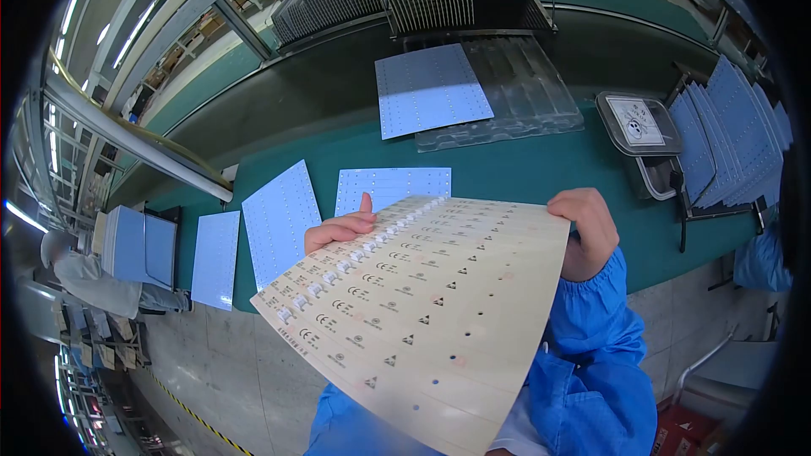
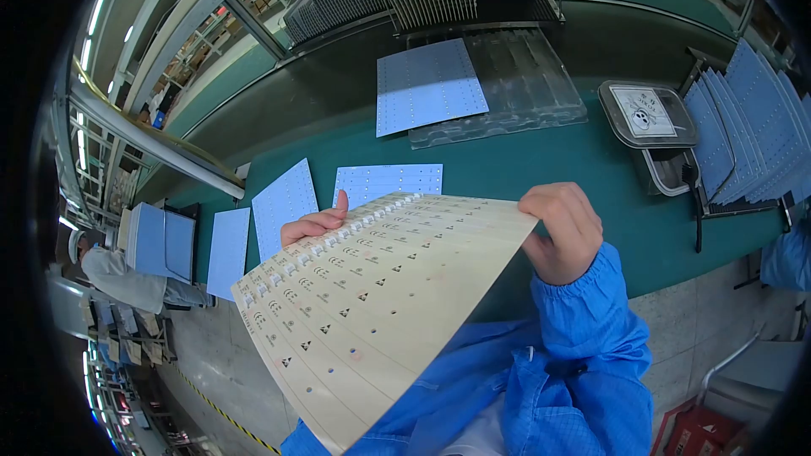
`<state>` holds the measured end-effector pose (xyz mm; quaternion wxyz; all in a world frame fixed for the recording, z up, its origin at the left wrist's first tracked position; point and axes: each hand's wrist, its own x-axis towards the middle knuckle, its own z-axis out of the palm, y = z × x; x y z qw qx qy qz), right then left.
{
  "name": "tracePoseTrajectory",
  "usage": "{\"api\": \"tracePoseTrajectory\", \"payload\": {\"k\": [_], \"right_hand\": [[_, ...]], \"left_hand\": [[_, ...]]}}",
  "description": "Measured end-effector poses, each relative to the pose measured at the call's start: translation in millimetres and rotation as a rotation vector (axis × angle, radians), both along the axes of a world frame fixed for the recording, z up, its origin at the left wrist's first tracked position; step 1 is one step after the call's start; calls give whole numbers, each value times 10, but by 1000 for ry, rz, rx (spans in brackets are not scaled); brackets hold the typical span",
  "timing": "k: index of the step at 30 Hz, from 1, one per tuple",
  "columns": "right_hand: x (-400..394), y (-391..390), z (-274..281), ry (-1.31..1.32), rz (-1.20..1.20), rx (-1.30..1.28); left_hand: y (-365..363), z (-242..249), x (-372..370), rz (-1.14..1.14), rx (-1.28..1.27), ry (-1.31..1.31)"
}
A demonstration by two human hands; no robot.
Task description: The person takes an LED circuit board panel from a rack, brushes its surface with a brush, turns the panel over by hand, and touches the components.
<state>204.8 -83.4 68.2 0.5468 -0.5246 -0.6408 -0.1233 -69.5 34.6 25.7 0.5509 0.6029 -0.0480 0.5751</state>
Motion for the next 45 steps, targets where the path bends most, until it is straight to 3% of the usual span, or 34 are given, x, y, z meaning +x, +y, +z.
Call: {"api": "tracePoseTrajectory", "payload": {"k": [45], "right_hand": [[-83, -212, 170, -47, 56, 15]], "left_hand": [[-97, 144, -96, -43, -64, 7]]}}
